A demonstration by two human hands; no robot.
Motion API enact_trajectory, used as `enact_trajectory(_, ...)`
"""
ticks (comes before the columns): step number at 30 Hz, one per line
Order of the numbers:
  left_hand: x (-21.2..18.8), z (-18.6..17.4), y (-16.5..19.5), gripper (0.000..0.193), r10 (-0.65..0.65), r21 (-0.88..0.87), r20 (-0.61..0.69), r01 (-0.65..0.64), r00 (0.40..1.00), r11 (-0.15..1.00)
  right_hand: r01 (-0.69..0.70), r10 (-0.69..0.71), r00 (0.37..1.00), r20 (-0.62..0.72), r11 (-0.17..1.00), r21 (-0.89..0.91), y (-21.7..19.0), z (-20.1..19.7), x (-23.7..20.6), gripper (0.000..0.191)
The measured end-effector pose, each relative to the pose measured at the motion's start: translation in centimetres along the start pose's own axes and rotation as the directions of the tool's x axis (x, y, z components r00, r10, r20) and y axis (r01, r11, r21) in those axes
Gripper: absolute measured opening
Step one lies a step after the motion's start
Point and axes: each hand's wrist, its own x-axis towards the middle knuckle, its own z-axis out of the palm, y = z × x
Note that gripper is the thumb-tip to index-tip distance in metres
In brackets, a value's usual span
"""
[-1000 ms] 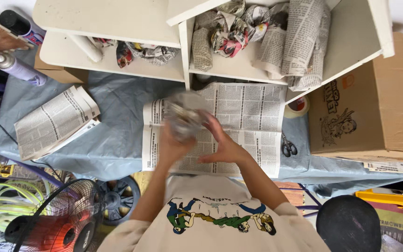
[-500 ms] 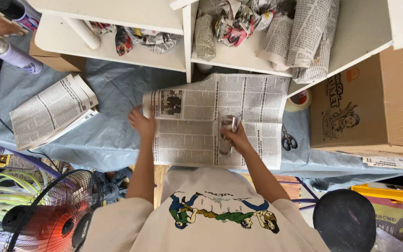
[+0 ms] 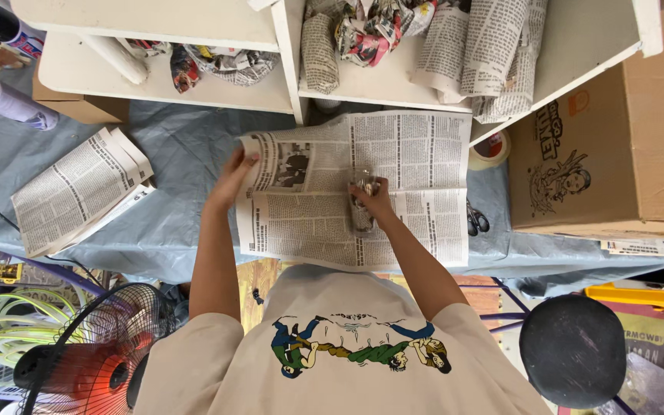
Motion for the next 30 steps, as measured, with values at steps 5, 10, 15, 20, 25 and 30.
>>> enact_trajectory(5,-2.7,-1.5,-2.6,0.059,-0.205,0.404,-0.004,0.19,0.979,0.895,0.039,-0.039,0.999,-0.02,0.999,0.014,0.6,1.3,1.4,0.097)
enact_trajectory(10,-6.7,-3.5,-4.0,0.045,-0.366,0.413,0.098,0.296,0.926,0.861,0.337,-0.508,0.854,-0.115,0.707,-0.621,1.2,2.4,1.9,0.094)
enact_trajectory(15,-7.9,-2.1,-2.9,0.047,-0.324,0.182,0.275,0.282,0.905,0.942,0.074,-0.066,0.997,0.035,0.935,-0.347,1.5,0.9,1.8,0.091)
enact_trajectory(20,-5.3,3.2,-1.1,0.079,-0.006,-0.433,0.616,0.345,0.788,0.833,0.259,-0.272,0.962,0.029,0.871,-0.417,4.2,-2.4,-1.3,0.078)
enact_trajectory(25,-7.0,7.4,-2.2,0.072,-0.301,-0.212,0.492,0.448,0.817,0.869,0.614,-0.624,0.772,0.123,0.682,-0.396,8.9,-3.9,-7.6,0.083)
enact_trajectory(30,-7.8,13.6,-3.3,0.075,-0.042,-0.116,0.503,0.115,0.864,0.987,0.564,-0.675,0.734,-0.078,0.669,-0.484,10.3,-3.2,-7.3,0.064)
